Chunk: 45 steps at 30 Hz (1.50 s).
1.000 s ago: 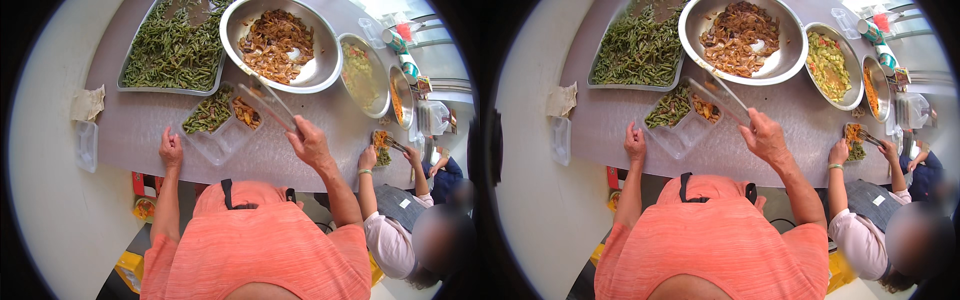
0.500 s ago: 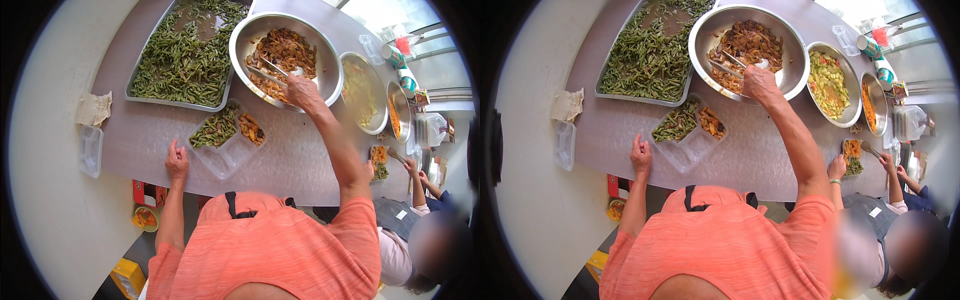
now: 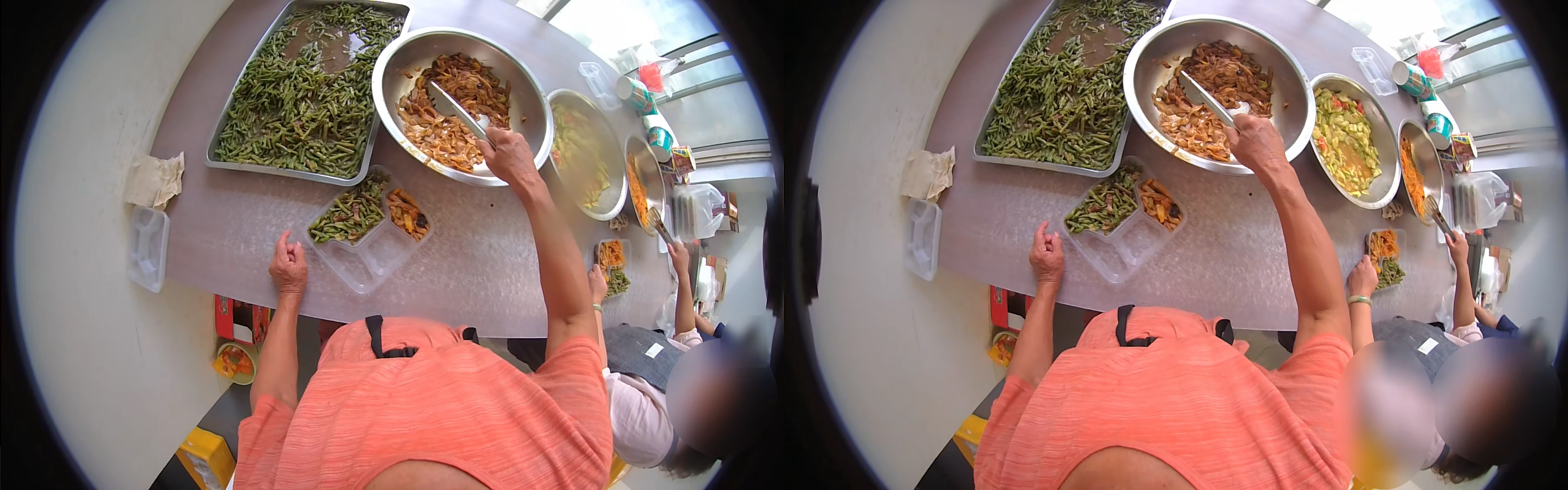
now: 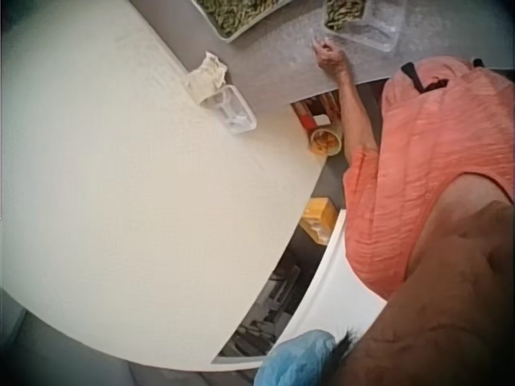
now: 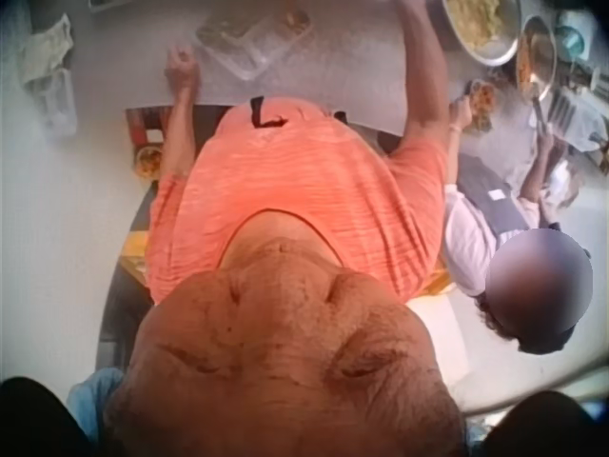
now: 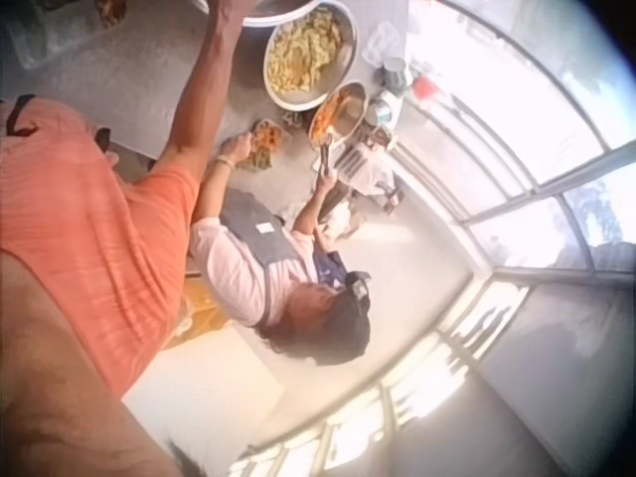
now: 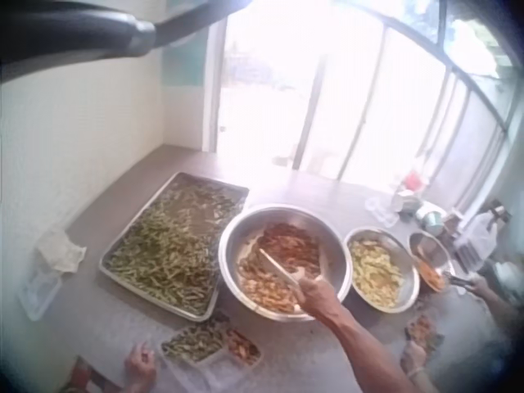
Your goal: The person uses tongs to transfer green beans and other cooked food items from large metal trays into small plastic containers. The person repeatedly fills containers with green beans, then adds other items from adjacent bowls, and places the filled containers aside.
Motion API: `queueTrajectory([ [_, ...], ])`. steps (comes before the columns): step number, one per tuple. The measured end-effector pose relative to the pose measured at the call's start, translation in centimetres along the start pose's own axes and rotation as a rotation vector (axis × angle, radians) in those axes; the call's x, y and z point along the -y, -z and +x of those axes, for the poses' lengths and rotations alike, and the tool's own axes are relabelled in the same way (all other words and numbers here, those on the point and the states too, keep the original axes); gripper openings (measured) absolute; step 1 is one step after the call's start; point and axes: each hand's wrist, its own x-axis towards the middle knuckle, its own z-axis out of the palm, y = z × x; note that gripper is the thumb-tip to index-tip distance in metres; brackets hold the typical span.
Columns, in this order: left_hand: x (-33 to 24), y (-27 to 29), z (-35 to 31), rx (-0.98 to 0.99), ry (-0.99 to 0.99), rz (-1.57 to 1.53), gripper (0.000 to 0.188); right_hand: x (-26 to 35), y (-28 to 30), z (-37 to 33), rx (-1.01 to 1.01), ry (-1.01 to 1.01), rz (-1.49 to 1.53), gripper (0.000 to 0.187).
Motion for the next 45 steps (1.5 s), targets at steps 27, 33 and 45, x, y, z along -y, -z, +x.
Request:
queueTrajectory([
  [27,0.3,-0.1,0.1,-0.007,-0.043,0.033,0.037,2.8,-3.3,4.8,0.249,0.093,-0.480,0.019],
  [33,-0.1,0.1,0.2,0.002,-0.033,0.016,0.037,1.3,-0.5,2.3,0.163,-0.097,-0.136,0.021],
  [45,0.7,-0.3,0.2,-0.006,-0.059,0.015,0.034,1.9,4.7,-8.4,0.057,-0.072,0.282,0.018],
])
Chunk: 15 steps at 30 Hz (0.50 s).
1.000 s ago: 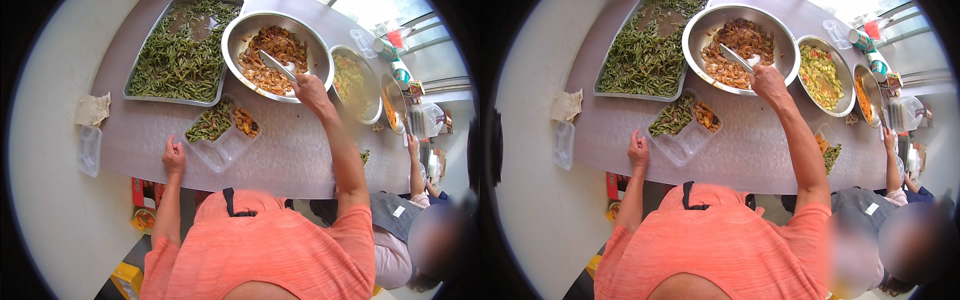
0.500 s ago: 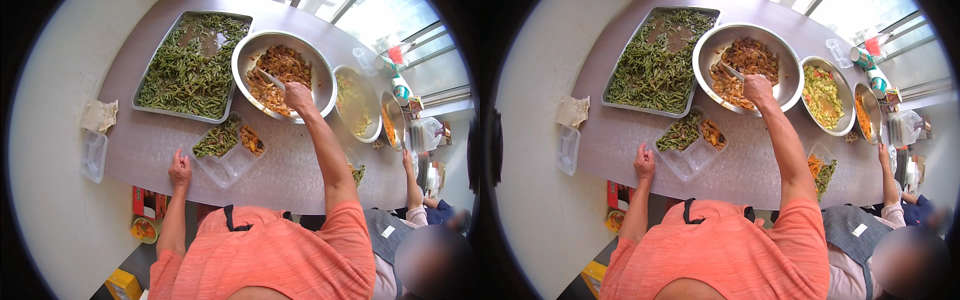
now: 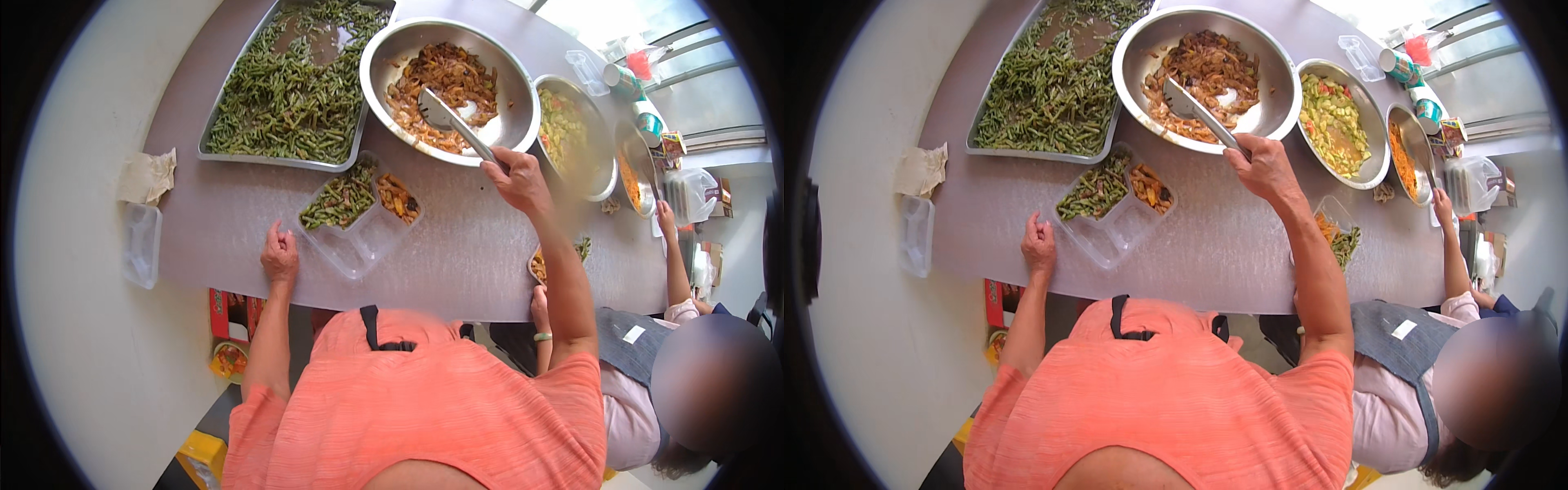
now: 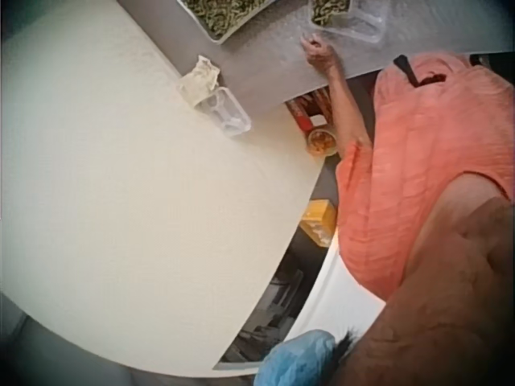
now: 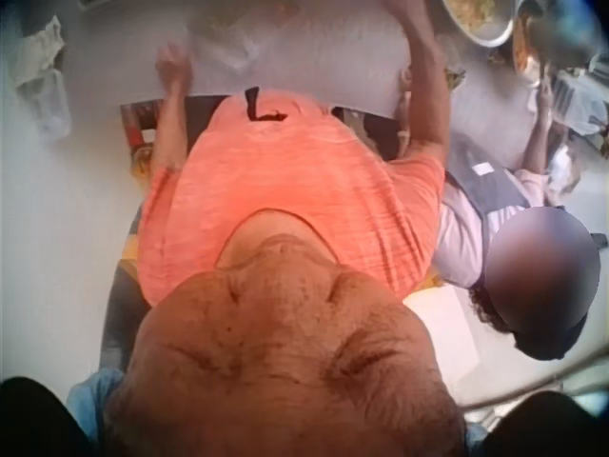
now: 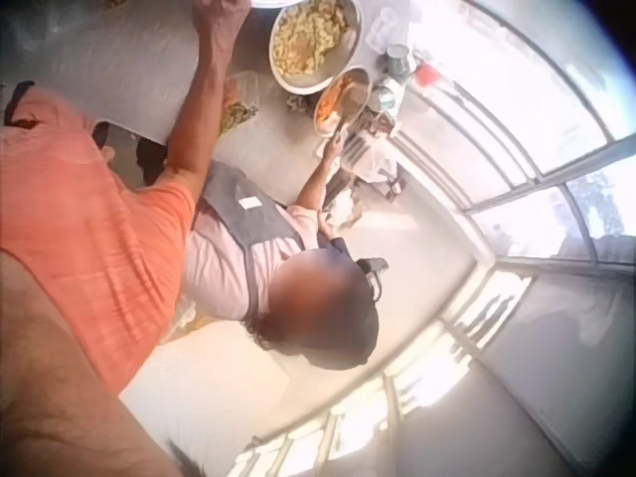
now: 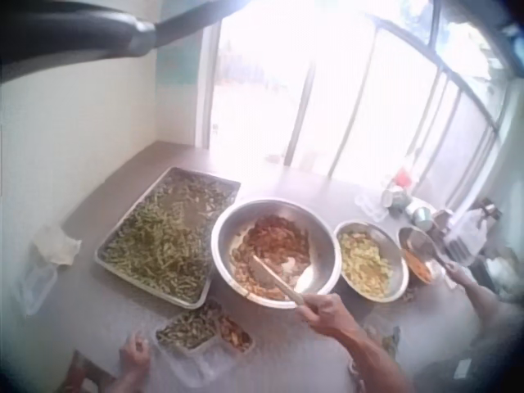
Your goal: The person uses tongs to transfer green beans and other cooked food items from large metal trays into small plastic containers. The person repeatedly fills containers with green beans, then adds other items from adjacent bowls, and places the filled containers aside.
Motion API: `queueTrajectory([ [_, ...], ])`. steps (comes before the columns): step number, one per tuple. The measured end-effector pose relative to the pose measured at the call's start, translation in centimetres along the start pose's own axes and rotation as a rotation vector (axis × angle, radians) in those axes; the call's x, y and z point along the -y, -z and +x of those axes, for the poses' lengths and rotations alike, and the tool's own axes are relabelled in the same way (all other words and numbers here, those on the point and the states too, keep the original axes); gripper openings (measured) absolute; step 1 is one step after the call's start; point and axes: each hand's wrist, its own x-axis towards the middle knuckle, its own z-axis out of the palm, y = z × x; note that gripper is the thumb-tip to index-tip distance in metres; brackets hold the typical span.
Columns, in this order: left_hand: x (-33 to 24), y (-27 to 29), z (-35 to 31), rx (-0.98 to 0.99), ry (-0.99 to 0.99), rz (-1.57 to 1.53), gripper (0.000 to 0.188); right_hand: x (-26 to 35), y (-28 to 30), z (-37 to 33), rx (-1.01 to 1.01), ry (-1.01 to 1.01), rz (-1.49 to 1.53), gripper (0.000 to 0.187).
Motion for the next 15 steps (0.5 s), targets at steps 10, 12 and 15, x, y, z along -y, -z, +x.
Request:
queueTrajectory([
  [10,-0.2,0.5,-0.1,0.000,0.018,-0.024,0.034,0.2,-3.8,-8.3,0.192,0.126,-0.103,0.018],
  [12,-0.4,0.5,0.0,0.011,0.028,-0.041,0.035,-1.3,-6.0,-8.9,0.196,0.134,-0.239,0.017],
  [15,-0.4,0.6,-0.1,0.009,0.029,-0.052,0.035,-2.0,-6.1,-9.5,0.204,0.121,-0.266,0.019],
])
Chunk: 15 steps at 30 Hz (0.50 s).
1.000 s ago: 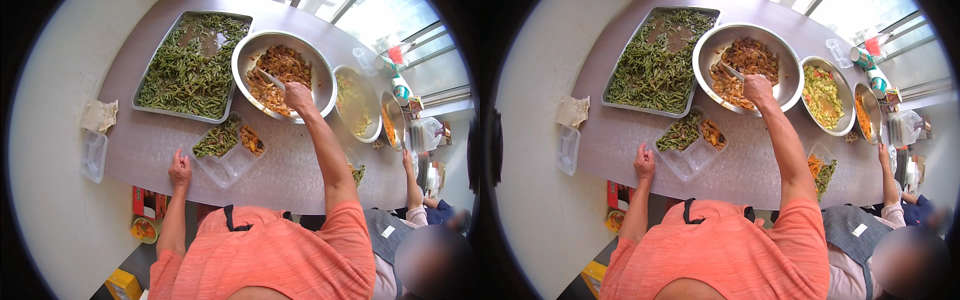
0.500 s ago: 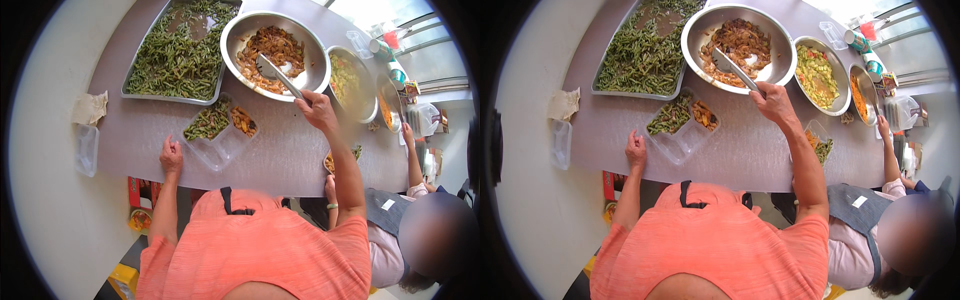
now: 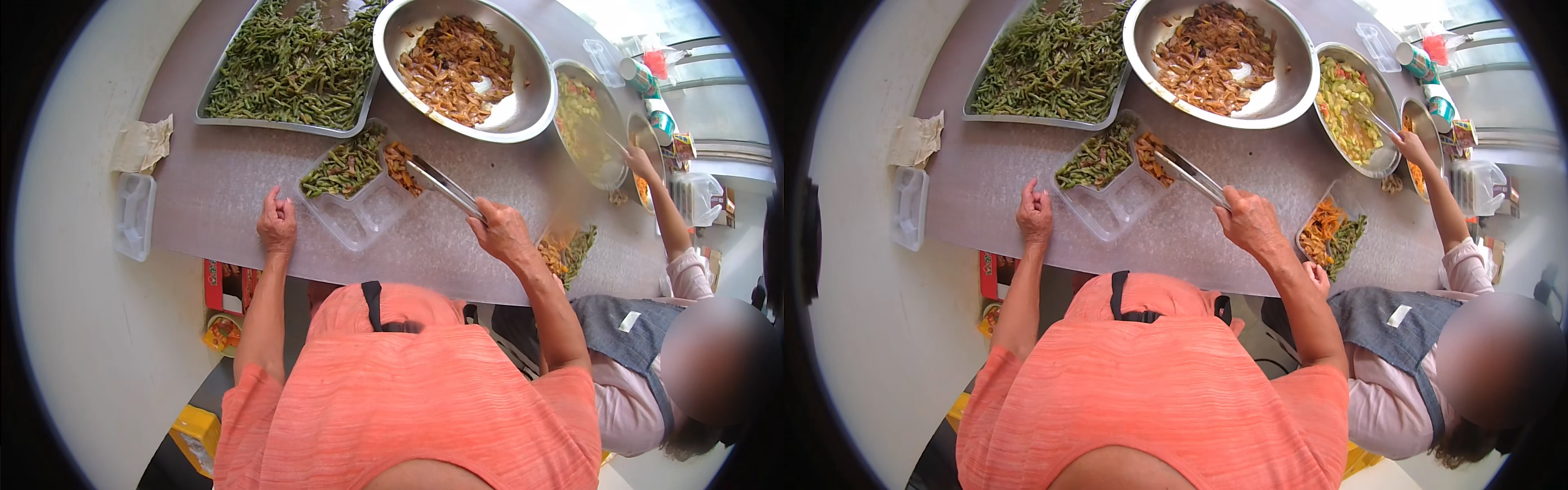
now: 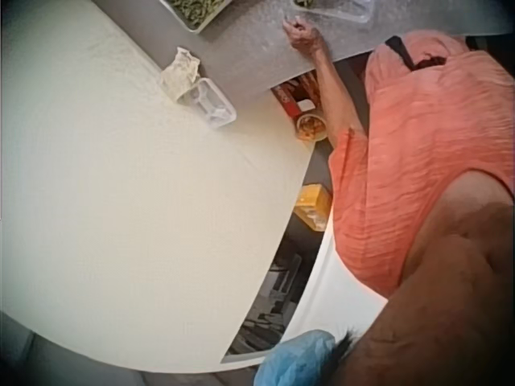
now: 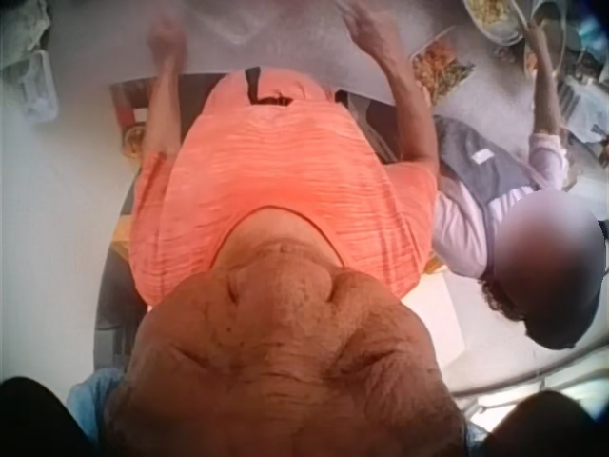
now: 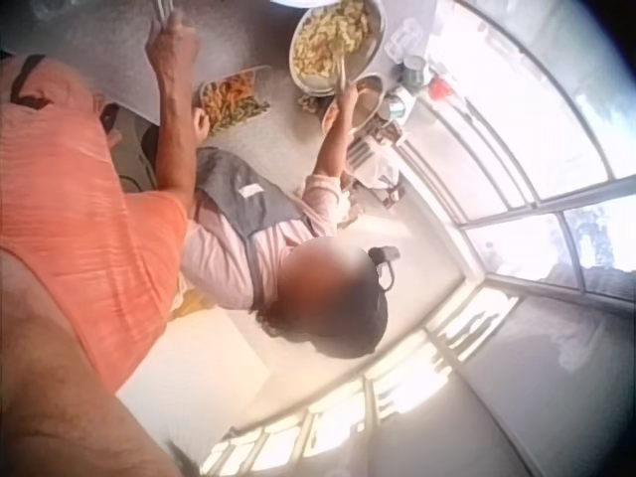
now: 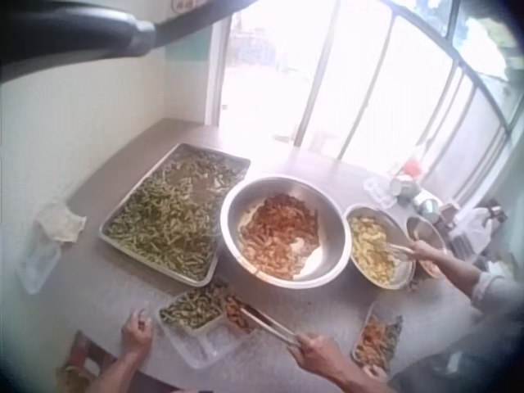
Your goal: The person uses tongs to transfer green beans and other cooked food items from large metal trays into small plastic containers. The person repeatedly fills containers with green beans, then adds other items from adjacent bowls, and places the filled containers aside.
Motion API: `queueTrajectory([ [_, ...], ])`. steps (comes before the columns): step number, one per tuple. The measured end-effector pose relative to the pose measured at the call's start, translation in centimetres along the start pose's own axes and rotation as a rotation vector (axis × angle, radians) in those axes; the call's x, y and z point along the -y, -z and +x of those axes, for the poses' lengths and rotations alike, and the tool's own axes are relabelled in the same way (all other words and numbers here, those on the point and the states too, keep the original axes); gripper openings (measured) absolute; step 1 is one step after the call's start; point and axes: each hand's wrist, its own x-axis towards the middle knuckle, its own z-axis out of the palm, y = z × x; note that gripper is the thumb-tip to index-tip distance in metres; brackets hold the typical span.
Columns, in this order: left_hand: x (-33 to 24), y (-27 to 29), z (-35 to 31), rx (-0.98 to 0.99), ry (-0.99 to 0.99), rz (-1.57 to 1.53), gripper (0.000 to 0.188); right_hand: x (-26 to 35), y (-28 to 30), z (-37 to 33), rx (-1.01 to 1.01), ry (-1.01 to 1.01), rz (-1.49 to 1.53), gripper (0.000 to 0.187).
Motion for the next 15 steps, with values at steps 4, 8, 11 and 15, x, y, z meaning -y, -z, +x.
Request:
queueTrajectory([
  [4,0.0,0.0,0.0,0.004,0.011,-0.008,0.035,0.3,0.9,0.1,0.011,-0.028,0.027,0.021],
  [8,-0.2,0.0,0.1,0.019,0.004,0.004,0.036,0.0,0.1,0.1,0.059,0.010,-0.024,0.022],
  [11,0.0,0.1,0.2,0.014,-0.009,0.027,0.036,-0.1,0.3,0.2,-0.024,0.031,0.035,0.020],
  [15,0.2,0.6,-0.1,0.049,0.016,-0.084,0.034,0.3,-0.7,1.6,-0.072,0.003,-0.009,0.019],
])
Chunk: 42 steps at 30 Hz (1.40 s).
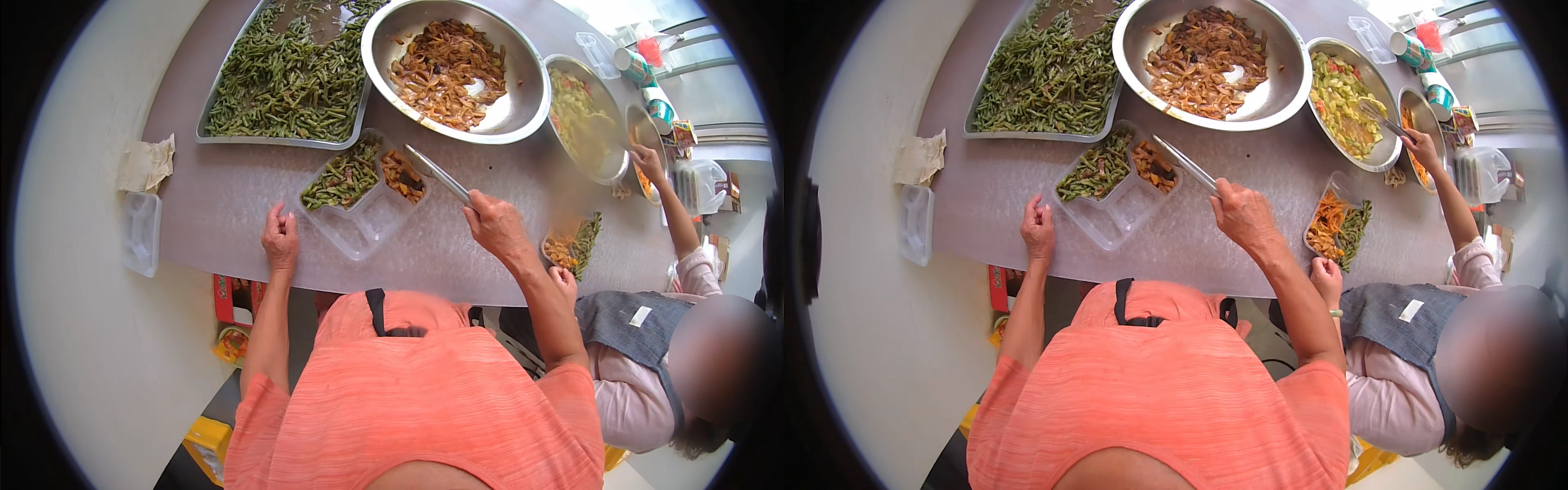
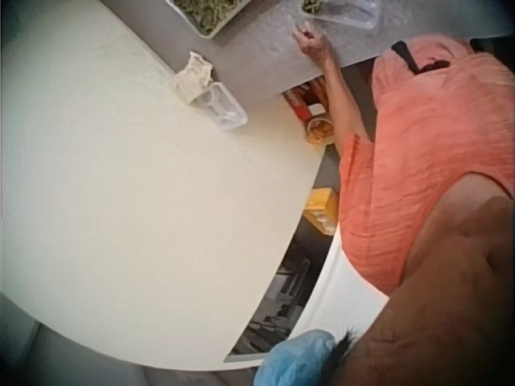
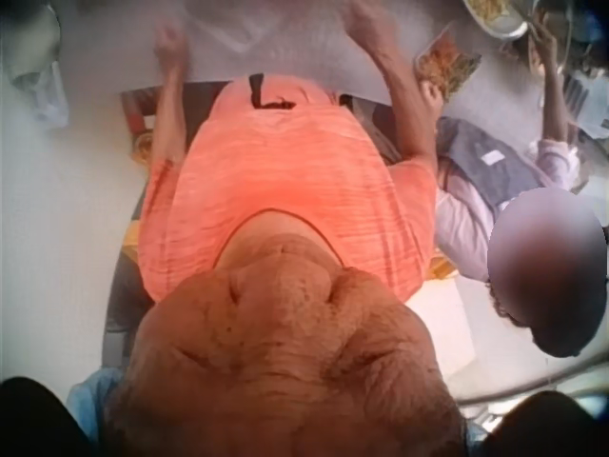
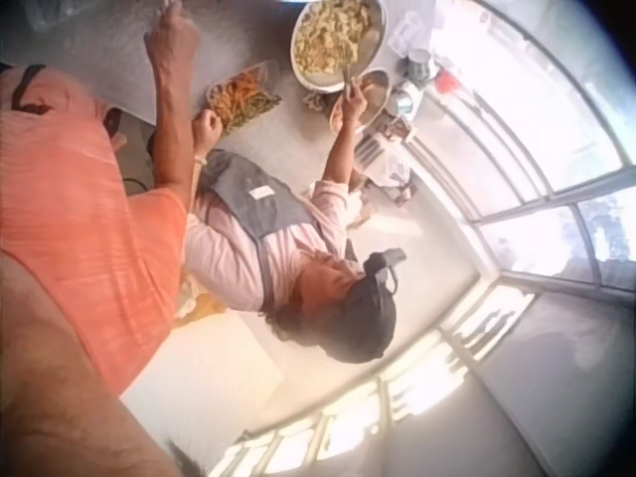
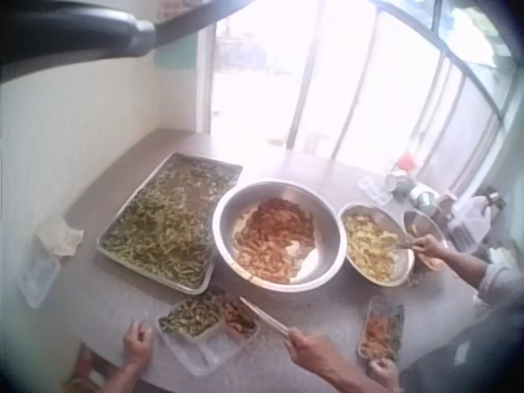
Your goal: The person uses tongs to transfer green beans and other cooked food items from large metal trays into small plastic containers. The person repeatedly fills containers with green beans, then adds other items from adjacent bowls, and places the filled containers aside.
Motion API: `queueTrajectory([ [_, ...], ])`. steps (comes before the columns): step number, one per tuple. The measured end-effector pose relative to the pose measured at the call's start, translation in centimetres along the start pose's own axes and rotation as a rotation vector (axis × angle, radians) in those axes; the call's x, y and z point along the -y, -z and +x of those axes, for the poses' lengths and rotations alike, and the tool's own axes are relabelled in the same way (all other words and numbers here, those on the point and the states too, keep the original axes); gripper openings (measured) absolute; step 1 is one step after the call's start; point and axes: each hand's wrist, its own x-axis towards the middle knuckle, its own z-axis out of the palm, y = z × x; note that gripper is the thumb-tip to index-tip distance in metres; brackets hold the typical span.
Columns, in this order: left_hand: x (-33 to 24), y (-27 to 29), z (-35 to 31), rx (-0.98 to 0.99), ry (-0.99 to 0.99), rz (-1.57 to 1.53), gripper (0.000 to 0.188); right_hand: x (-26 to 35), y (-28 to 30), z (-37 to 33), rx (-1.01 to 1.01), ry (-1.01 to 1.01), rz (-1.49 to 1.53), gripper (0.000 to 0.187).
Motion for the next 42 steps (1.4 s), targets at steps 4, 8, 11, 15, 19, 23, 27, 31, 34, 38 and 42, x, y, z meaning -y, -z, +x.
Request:
queueTrajectory([
  [4,-3.4,0.0,-1.8,0.216,0.375,-0.359,0.041,-0.4,-1.9,0.1,-0.022,0.017,-0.028,0.019],
  [8,-5.8,-1.1,-2.8,0.311,0.445,-0.387,0.056,-0.3,-1.8,0.2,-0.051,-0.013,-0.022,0.020],
  [11,-5.6,-1.8,-2.8,0.328,0.492,-0.456,0.062,-0.7,-2.8,-0.4,-0.086,0.011,0.012,0.021],
  [15,-4.8,-1.8,-2.8,0.355,0.509,-0.502,0.063,0.3,-3.2,-2.0,-0.145,-0.003,0.109,0.025],
  [19,-4.1,-1.6,-2.1,0.424,0.470,-0.435,0.062,0.9,-3.5,-5.0,-0.136,-0.075,0.170,0.028],
  [23,-5.5,-2.3,-1.0,0.547,0.436,-0.407,0.061,1.7,-4.2,-7.5,-0.212,-0.134,0.267,0.030],
  [27,-6.5,-4.6,0.1,0.696,0.384,-0.437,0.061,2.8,-4.3,-8.5,-0.309,-0.177,0.355,0.034],
  [31,-9.2,-8.3,0.9,0.874,0.278,-0.420,0.061,3.4,-4.7,-9.0,-0.430,-0.230,0.382,0.034],
  [34,-11.1,-11.1,0.4,0.980,0.236,-0.425,0.051,3.3,-5.0,-9.3,-0.488,-0.239,0.391,0.034],
  [38,-15.2,-14.4,-0.8,1.104,0.162,-0.392,0.019,3.6,-3.7,-10.4,-0.466,-0.338,0.383,0.037],
  [42,-18.8,-15.9,-1.6,1.220,0.084,-0.414,0.008,4.5,-2.3,-9.8,-0.506,-0.379,0.383,0.038],
])
